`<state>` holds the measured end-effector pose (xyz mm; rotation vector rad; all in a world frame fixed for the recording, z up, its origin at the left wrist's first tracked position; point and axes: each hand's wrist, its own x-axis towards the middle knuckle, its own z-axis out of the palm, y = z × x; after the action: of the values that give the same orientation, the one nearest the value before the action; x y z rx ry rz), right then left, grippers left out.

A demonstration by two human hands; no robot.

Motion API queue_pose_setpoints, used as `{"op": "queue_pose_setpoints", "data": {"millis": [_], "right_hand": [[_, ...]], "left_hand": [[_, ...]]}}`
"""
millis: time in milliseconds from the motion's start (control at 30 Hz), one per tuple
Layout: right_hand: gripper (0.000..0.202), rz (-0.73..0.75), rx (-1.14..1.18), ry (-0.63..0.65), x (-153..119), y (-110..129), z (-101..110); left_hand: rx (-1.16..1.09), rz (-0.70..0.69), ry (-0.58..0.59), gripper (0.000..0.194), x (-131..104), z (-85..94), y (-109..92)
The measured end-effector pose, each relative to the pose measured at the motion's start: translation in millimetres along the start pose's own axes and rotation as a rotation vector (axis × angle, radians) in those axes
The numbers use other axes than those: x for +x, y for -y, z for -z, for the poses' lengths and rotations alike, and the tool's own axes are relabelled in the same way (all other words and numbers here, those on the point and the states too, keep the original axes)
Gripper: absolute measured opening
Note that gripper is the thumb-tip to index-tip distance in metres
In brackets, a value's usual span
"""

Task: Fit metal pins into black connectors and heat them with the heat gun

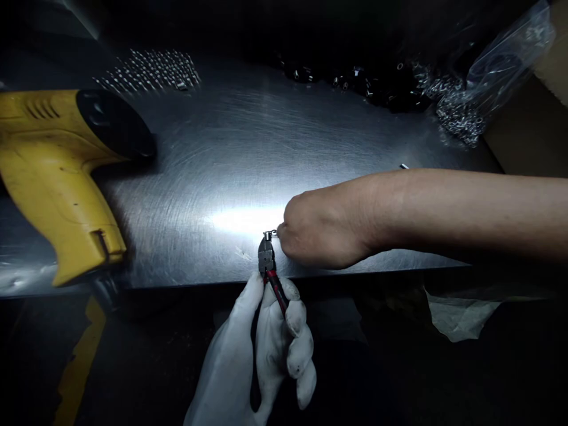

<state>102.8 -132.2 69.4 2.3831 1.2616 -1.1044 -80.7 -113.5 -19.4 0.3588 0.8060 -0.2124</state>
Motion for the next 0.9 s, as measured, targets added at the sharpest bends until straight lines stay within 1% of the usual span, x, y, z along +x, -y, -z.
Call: {"op": "queue_pose_setpoints", "data": {"millis": [100, 167, 333, 433, 533, 667, 733, 900], "right_hand": [[0.057, -0.062, -0.046, 0.083, -3, 2, 2], [0.058, -0.076, -0.051, 0.084, -3, 4, 3], [0.060, -0.015, -0.027, 0.032, 0, 5, 3], [0.059, -0.013, -0.038, 0.051, 0, 6, 3], [0.058, -0.063, -0.023, 0.094, -1, 8, 5], [0.057, -0.165, 0.019, 0.177, -1, 10, 8], [0.056, -0.186, 0.017, 0.198, -1, 10, 8], [0.055, -0.056, -0.057, 0.114, 3, 11, 9]], "left_hand": [[0.008, -0.027, 0.007, 0.058, 0, -0.3, 0], [0.012, -0.034, 0.008, 0.060, 1, 0.2, 0], [0.011, -0.029, 0.016, 0.062, 1, 1.1, 0], [0.015, -0.030, 0.016, 0.060, 1, 1.5, 1], [0.012, -0.012, 0.008, 0.058, 1, 1.3, 0], [-0.003, -0.001, 0.003, 0.061, 1, -0.4, -2], [-0.003, -0.004, 0.002, 0.062, 0, -0.7, -2], [-0.008, 0.024, 0.000, 0.064, -3, 1.7, -1]]}}
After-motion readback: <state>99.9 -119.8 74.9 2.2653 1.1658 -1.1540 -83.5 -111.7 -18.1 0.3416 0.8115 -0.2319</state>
